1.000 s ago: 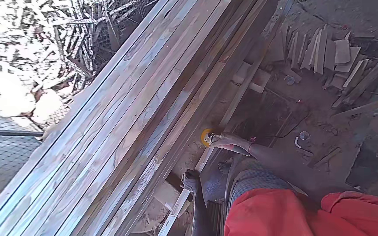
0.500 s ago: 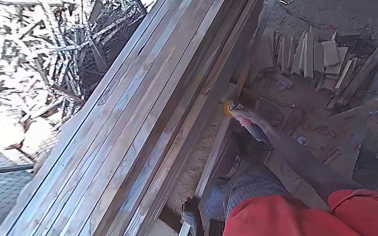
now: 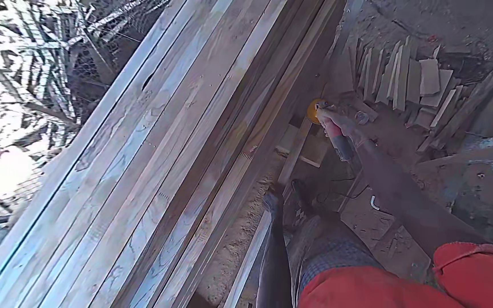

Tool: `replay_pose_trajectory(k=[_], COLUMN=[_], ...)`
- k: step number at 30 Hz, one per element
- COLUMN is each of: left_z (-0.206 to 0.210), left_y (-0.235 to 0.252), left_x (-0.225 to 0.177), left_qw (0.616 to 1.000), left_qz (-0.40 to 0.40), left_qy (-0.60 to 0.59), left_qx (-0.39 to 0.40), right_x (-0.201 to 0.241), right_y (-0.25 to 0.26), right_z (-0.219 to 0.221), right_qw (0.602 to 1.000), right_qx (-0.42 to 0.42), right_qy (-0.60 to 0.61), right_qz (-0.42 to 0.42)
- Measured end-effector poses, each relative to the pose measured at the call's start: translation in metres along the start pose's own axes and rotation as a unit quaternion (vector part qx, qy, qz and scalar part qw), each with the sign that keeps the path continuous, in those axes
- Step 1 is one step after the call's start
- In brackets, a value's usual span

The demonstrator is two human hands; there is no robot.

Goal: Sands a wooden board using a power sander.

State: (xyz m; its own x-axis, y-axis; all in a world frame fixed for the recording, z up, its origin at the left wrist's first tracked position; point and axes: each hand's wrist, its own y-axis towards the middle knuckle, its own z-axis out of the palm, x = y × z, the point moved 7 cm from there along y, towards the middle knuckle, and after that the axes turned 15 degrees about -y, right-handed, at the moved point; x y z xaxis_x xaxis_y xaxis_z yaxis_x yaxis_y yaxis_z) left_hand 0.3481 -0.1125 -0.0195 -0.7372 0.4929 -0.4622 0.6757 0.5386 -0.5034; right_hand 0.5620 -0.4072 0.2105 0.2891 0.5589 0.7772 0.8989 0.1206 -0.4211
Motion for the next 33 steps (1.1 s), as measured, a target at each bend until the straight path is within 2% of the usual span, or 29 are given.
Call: replay_pose_trajectory(k=[1, 2, 4, 6, 7, 8, 9, 10, 12, 14, 17, 19, 22, 24, 26, 28, 31, 33], left_z=[-0.007, -0.021, -0.049, -0.064, -0.07, -0.079, -0.089, -0.101, -0.123, -0.134, -0.143, -0.147, -0.148, -0.143, -0.139, -0.135, -0.125, -0.114], left_y=[-0.006, -0.021, -0.054, -0.067, -0.069, -0.073, -0.078, -0.085, -0.096, -0.101, -0.108, -0.112, -0.111, -0.106, -0.102, -0.098, -0.095, -0.09], left_x=[0.008, 0.014, 0.045, 0.13, 0.181, 0.228, 0.268, 0.3, 0.335, 0.35, 0.348, 0.339, 0.339, 0.349, 0.353, 0.353, 0.333, 0.303], left_qw=[1.0, 1.0, 0.998, 0.999, 0.999, 0.998, 0.998, 0.997, 0.993, 0.99, 0.993, 0.994, 0.992, 0.992, 0.992, 0.993, 0.995, 0.995], left_qz=[-0.003, -0.014, -0.038, -0.032, -0.025, -0.024, -0.031, -0.049, -0.084, -0.098, -0.084, -0.077, -0.087, -0.091, -0.087, -0.079, -0.063, -0.055], left_qy=[0.011, 0.01, 0.004, 0.021, 0.039, 0.051, 0.059, 0.065, 0.084, 0.096, 0.084, 0.081, 0.085, 0.091, 0.09, 0.087, 0.08, 0.077], left_qx=[0.002, 0.02, 0.041, 0.007, -0.007, -0.017, -0.019, -0.01, -0.004, -0.008, -0.013, -0.012, -0.006, -0.004, 0.004, 0.011, 0.011, 0.009], right_x=[0.015, 0.022, 0.012, -0.054, -0.117, -0.167, -0.197, -0.203, -0.179, -0.15, -0.098, -0.104, -0.087, -0.069, -0.066, -0.069, -0.079, -0.088], right_y=[-0.014, -0.025, -0.032, -0.004, 0.025, 0.048, 0.056, 0.044, -0.004, -0.051, -0.124, -0.141, -0.174, -0.196, -0.201, -0.194, -0.17, -0.151], right_z=[-0.001, -0.004, -0.011, -0.014, -0.011, -0.009, -0.007, -0.003, 0.021, 0.064, 0.166, 0.241, 0.335, 0.373, 0.388, 0.378, 0.324, 0.273], right_qw=[0.988, 0.968, 0.945, 0.95, 0.972, 0.977, 0.977, 0.974, 0.969, 0.969, 0.966, 0.954, 0.898, 0.859, 0.846, 0.853, 0.889, 0.926], right_qx=[-0.006, -0.04, -0.034, 0.018, -0.079, -0.091, -0.079, -0.062, -0.03, 0.011, 0.128, 0.218, 0.309, 0.338, 0.343, 0.336, 0.304, 0.261], right_qy=[-0.001, -0.025, -0.036, -0.005, 0.003, 0.042, 0.059, 0.055, 0.018, -0.033, -0.091, -0.15, -0.311, -0.385, -0.408, -0.4, -0.34, -0.26], right_qz=[0.155, 0.245, 0.324, 0.311, 0.221, 0.186, 0.188, 0.211, 0.244, 0.246, 0.204, 0.144, 0.038, 0.005, -0.01, -0.008, 0.039, 0.082])
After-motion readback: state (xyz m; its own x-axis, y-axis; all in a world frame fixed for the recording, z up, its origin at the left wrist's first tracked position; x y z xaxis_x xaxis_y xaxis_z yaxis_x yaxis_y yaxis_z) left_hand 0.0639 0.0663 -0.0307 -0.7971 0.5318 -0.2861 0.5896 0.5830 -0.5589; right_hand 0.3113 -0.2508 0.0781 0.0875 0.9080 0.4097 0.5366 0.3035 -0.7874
